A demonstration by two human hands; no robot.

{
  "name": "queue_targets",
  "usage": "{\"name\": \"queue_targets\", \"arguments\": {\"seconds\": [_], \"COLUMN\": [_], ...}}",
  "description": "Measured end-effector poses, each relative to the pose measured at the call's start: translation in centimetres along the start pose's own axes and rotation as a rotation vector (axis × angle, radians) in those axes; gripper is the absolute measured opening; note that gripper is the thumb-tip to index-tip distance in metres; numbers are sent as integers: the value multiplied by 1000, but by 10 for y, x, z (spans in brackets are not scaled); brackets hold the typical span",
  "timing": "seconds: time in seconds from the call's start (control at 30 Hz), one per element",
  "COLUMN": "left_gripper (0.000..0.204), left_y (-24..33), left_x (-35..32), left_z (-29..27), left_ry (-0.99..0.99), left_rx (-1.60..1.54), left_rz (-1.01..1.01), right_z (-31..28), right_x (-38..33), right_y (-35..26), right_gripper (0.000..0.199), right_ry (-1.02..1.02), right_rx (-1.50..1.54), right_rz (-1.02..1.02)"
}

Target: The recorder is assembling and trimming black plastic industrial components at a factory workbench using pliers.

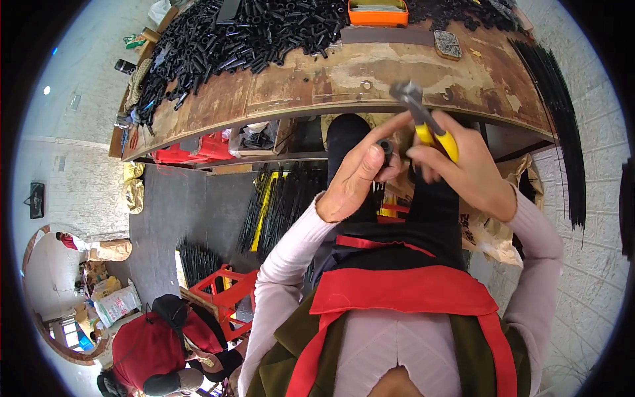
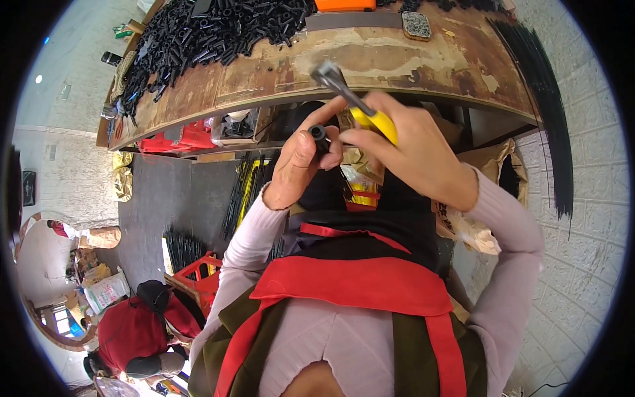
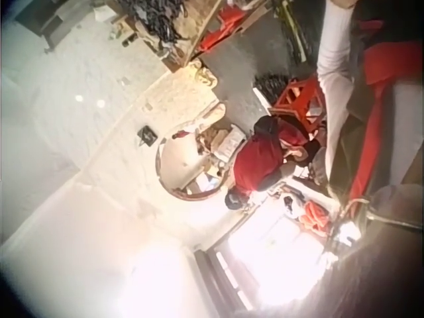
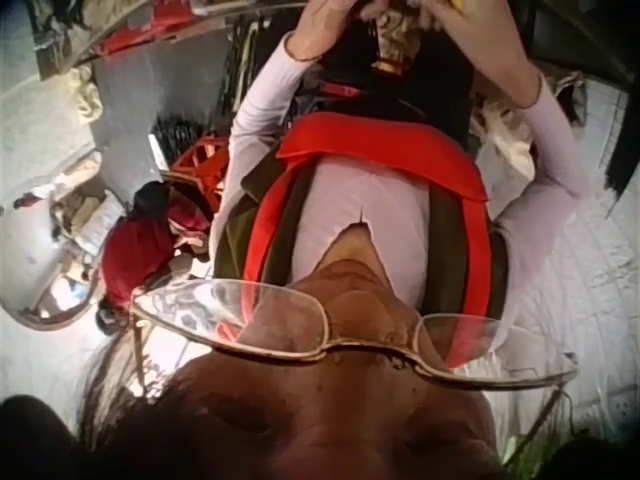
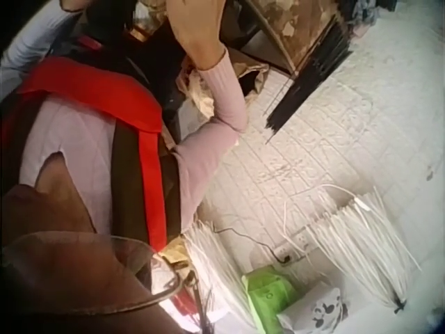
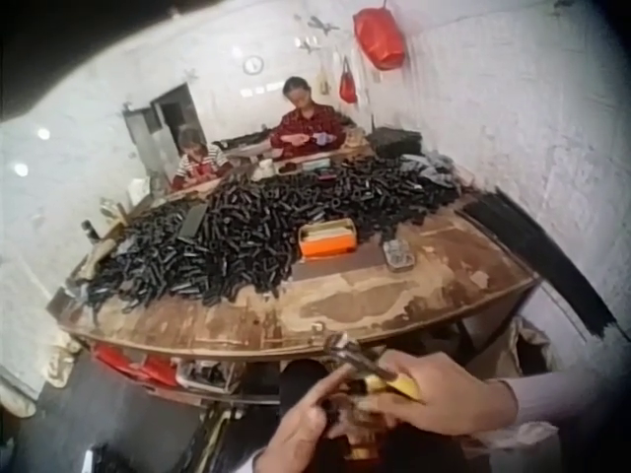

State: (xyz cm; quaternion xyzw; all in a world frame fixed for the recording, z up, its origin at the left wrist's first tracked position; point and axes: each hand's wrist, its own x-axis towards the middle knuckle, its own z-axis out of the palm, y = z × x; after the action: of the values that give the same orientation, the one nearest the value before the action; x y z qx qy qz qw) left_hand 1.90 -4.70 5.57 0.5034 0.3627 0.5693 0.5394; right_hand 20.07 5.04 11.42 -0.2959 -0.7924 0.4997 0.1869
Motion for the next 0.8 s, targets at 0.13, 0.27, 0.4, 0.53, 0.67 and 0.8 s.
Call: {"name": "queue_targets", "arguments": {"seconds": [0.13,0.27,0.4,0.53,0.67,0.8], "left_gripper": [79,67,55,65,64,56], "left_y": [-2,5,9,6,12,9], "left_x": [3,0,-3,1,-5,-10], "left_z": [-17,2,-7,-5,-3,-2], "left_ry": [13,47,-24,-42,-75,-82], "left_rx": [20,169,129,142,188,181], "left_rz": [55,5,-5,-21,-32,-2], "right_z": [-9,-7,-6,-8,-34,-34], "right_x": [-33,-40,-35,-36,-27,-21], "right_y": [-6,-8,-11,7,-37,-48], "right_gripper": [19,20,20,31,29,28], "right_ry": [-198,-206,-290,-337,-513,-590], "right_rx": [-5,-97,-7,175,2,47], "right_rz": [220,137,207,104,287,465]}}
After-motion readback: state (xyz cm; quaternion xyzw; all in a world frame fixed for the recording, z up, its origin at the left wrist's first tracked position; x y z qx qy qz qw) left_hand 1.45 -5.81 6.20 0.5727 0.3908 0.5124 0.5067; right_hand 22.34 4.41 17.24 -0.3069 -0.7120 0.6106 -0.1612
